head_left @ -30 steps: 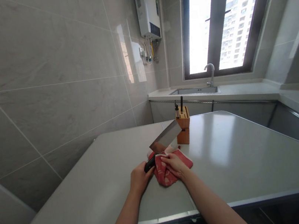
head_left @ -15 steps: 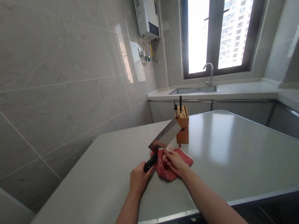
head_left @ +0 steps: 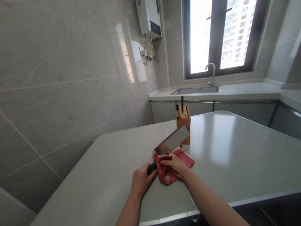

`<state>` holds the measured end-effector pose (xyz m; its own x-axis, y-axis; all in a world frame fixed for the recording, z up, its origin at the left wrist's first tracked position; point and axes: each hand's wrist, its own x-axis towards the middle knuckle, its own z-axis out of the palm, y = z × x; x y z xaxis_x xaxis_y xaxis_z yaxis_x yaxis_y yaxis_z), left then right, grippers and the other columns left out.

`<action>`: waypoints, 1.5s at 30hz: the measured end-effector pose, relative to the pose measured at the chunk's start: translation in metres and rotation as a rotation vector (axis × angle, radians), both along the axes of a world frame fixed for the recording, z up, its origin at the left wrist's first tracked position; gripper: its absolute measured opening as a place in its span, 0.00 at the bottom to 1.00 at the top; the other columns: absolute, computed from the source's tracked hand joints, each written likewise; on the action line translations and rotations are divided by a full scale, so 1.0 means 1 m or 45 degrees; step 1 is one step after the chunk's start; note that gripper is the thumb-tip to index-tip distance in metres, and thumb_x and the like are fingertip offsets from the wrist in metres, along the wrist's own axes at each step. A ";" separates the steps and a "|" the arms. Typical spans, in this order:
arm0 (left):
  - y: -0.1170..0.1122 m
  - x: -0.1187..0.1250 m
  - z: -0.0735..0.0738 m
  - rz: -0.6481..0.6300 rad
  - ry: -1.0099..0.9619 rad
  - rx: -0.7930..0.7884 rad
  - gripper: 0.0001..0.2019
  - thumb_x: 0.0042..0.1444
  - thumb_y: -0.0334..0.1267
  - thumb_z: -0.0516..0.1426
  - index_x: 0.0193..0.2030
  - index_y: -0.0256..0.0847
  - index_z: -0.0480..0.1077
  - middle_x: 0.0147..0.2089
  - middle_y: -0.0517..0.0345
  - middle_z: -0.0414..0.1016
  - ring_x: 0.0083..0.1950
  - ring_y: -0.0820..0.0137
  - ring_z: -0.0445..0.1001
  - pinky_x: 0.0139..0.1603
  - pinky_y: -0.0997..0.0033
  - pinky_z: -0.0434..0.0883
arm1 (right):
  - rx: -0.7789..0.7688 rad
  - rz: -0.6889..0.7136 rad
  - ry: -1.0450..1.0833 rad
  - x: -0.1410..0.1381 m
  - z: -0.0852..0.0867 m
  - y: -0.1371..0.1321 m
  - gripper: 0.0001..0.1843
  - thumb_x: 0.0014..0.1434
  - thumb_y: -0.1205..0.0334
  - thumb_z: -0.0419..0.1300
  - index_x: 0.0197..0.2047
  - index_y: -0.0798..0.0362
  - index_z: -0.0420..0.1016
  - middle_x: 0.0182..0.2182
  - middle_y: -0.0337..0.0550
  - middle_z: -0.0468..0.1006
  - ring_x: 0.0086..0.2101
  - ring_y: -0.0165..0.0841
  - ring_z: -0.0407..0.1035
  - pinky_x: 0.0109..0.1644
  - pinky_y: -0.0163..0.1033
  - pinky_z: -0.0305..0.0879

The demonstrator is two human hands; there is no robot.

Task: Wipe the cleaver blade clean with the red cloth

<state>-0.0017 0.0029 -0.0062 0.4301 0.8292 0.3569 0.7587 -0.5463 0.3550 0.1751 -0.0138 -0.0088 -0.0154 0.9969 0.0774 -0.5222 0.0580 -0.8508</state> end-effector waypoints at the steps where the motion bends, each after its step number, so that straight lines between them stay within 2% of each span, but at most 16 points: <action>1: 0.000 0.000 0.000 0.000 0.000 -0.002 0.15 0.56 0.51 0.52 0.30 0.41 0.66 0.30 0.57 0.74 0.30 0.70 0.69 0.30 0.75 0.56 | -0.008 -0.015 -0.009 0.000 0.000 0.000 0.16 0.36 0.69 0.70 0.31 0.57 0.75 0.26 0.40 0.78 0.26 0.31 0.71 0.33 0.36 0.67; 10: -0.001 0.000 0.001 -0.026 -0.004 0.021 0.15 0.56 0.51 0.53 0.29 0.41 0.66 0.28 0.58 0.73 0.29 0.70 0.68 0.29 0.75 0.56 | -0.061 -0.019 0.044 0.001 0.000 0.001 0.15 0.35 0.65 0.71 0.30 0.57 0.76 0.26 0.40 0.78 0.26 0.31 0.70 0.33 0.37 0.65; 17: 0.000 0.000 -0.001 -0.058 -0.041 0.014 0.16 0.55 0.52 0.53 0.28 0.41 0.65 0.27 0.59 0.72 0.28 0.72 0.67 0.28 0.76 0.56 | -0.082 -0.050 0.035 0.002 -0.009 0.007 0.15 0.37 0.63 0.71 0.31 0.57 0.76 0.23 0.39 0.76 0.23 0.28 0.67 0.29 0.35 0.62; 25: 0.000 -0.001 -0.002 -0.059 -0.086 -0.008 0.17 0.54 0.53 0.53 0.28 0.41 0.66 0.27 0.60 0.72 0.28 0.72 0.67 0.28 0.76 0.56 | -0.033 -0.042 0.010 0.004 -0.014 0.009 0.12 0.40 0.62 0.70 0.28 0.57 0.74 0.19 0.36 0.72 0.20 0.26 0.64 0.25 0.33 0.59; 29: 0.001 -0.001 -0.002 -0.067 -0.096 -0.032 0.17 0.55 0.53 0.53 0.28 0.40 0.66 0.27 0.59 0.71 0.28 0.71 0.67 0.28 0.76 0.56 | 0.014 -0.065 -0.019 0.004 -0.015 0.010 0.12 0.41 0.62 0.69 0.31 0.56 0.75 0.21 0.36 0.72 0.22 0.26 0.63 0.27 0.33 0.59; 39: 0.003 -0.002 -0.003 -0.022 -0.094 0.003 0.15 0.55 0.51 0.53 0.30 0.41 0.67 0.28 0.59 0.72 0.29 0.71 0.68 0.29 0.76 0.56 | 0.063 -0.096 -0.072 0.004 -0.008 0.008 0.11 0.41 0.61 0.69 0.28 0.56 0.74 0.21 0.35 0.72 0.22 0.26 0.63 0.28 0.33 0.59; 45: 0.002 -0.002 -0.001 0.026 -0.099 0.011 0.15 0.56 0.51 0.52 0.31 0.41 0.67 0.29 0.59 0.72 0.29 0.71 0.68 0.30 0.75 0.58 | 0.063 -0.076 -0.075 0.004 -0.004 0.007 0.13 0.42 0.60 0.69 0.32 0.55 0.74 0.25 0.37 0.74 0.25 0.28 0.66 0.30 0.34 0.62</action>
